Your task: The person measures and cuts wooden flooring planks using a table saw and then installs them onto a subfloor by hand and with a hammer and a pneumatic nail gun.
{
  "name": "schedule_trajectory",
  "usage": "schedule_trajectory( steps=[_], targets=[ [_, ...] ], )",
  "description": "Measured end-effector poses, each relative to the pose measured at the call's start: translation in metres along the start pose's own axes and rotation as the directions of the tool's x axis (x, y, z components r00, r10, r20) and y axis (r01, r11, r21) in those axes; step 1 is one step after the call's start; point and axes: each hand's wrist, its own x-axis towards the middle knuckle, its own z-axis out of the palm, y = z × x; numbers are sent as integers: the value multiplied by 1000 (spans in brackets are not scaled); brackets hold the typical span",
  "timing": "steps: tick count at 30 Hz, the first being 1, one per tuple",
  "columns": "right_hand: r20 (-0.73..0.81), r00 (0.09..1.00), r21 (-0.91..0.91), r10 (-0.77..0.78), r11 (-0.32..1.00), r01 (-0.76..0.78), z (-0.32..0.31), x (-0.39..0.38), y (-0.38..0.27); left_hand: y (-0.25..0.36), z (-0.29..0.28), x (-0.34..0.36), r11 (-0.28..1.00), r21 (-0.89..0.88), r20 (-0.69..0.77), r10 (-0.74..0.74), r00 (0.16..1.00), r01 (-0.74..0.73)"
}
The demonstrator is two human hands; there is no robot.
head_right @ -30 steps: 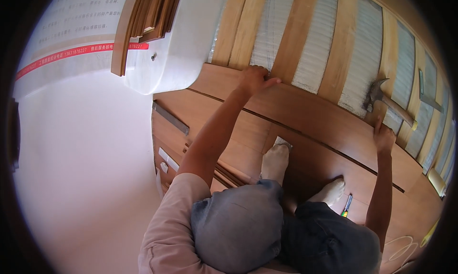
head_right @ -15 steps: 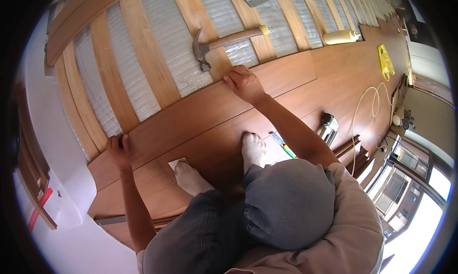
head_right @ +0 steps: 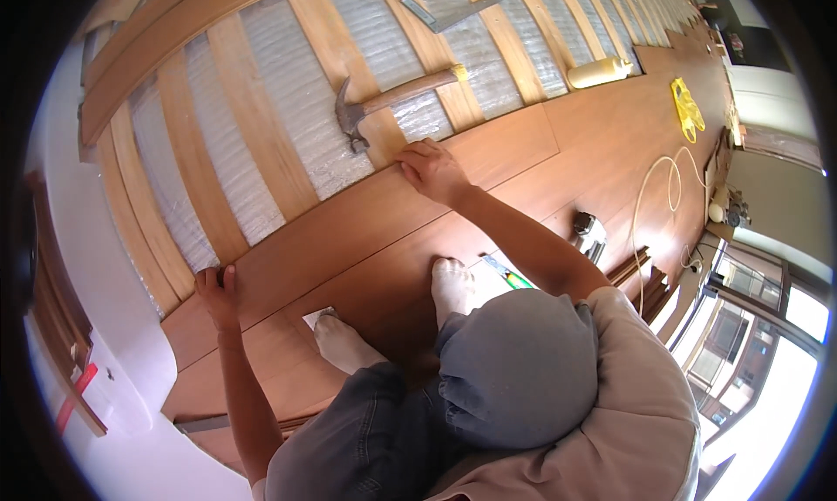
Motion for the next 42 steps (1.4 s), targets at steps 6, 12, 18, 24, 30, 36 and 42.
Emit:
schedule_trajectory(
  steps=[6, 12, 18, 24, 30, 36, 42],
  targets=[
    [-114, 990, -75, 79, 993, -88, -24, 52, 43, -11, -10, 31, 998, 2, 230, 60, 971, -62],
    [-27, 984, -169, 177, 969, -179, -20, 16, 37, -36, 6, 10, 999, 7, 240, 38, 970, -41],
    [1, 978, -203, 209, 958, -204, -35, -8, 68, -52, 11, 12, 989, -95, 350, -70, 934, 110],
    [71, 963, -161, 259, 956, -245, -34, -11, 72, -47, 7, 19, 967, -160, 401, -119, 908, 197],
    [-168, 943, -182, 288, 931, -317, -42, -15, 98, -34, 10, 26, 991, -88, 415, -55, 908, 100],
    [-196, 936, -249, 294, 908, -337, -57, -27, 114, -15, 16, 16, 980, 18, 205, -198, 959, 198],
    [-190, 925, -169, 330, 917, -362, -57, -32, 115, -8, 24, 23, 950, 82, 37, -305, 952, 302]
  ],
)
